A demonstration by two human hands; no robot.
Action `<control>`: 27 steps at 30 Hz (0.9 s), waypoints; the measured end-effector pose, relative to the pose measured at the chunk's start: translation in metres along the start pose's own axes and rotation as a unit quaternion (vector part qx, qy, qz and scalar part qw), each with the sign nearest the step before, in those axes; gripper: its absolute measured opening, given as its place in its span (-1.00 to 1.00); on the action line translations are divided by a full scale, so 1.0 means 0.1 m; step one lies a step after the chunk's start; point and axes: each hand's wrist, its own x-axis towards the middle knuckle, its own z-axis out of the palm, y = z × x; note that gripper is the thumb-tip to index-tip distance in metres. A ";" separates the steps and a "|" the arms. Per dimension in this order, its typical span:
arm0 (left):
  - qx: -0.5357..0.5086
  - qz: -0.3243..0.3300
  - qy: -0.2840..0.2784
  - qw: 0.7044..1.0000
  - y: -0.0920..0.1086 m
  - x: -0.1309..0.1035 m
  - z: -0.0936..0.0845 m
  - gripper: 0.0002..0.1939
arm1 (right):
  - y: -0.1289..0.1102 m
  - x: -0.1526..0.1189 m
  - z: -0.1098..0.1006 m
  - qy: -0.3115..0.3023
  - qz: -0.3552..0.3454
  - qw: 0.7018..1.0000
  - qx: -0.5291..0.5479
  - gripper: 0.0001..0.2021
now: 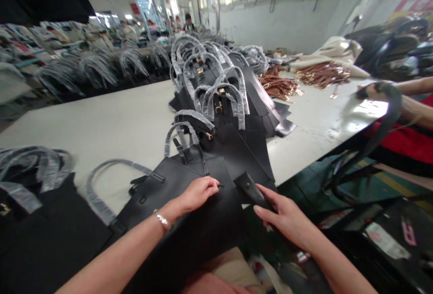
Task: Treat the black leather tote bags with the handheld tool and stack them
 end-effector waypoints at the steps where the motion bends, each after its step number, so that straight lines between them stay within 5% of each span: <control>1: -0.031 0.020 -0.009 0.999 -0.02 -0.04 0.00 -0.84 | -0.03 0.02 0.03 -0.009 -0.002 1.000 -0.010 -0.27; 3: -0.061 0.049 0.016 0.997 -0.08 -0.12 0.03 -0.82 | -0.08 0.04 0.07 -0.031 0.004 0.999 -0.026 -0.30; 8: -0.002 0.050 0.213 0.976 -0.31 -0.29 0.30 -0.88 | -0.23 0.13 0.15 -0.100 0.056 0.992 -0.060 -0.32; 22: -0.013 0.051 0.215 0.975 -0.36 -0.32 0.35 -0.90 | -0.62 0.34 0.23 -0.138 0.114 0.980 -0.087 -0.36; 27: -0.031 0.052 0.217 0.974 -0.34 -0.34 0.35 -0.85 | -0.59 0.54 0.36 -0.108 0.049 0.989 -0.090 -0.36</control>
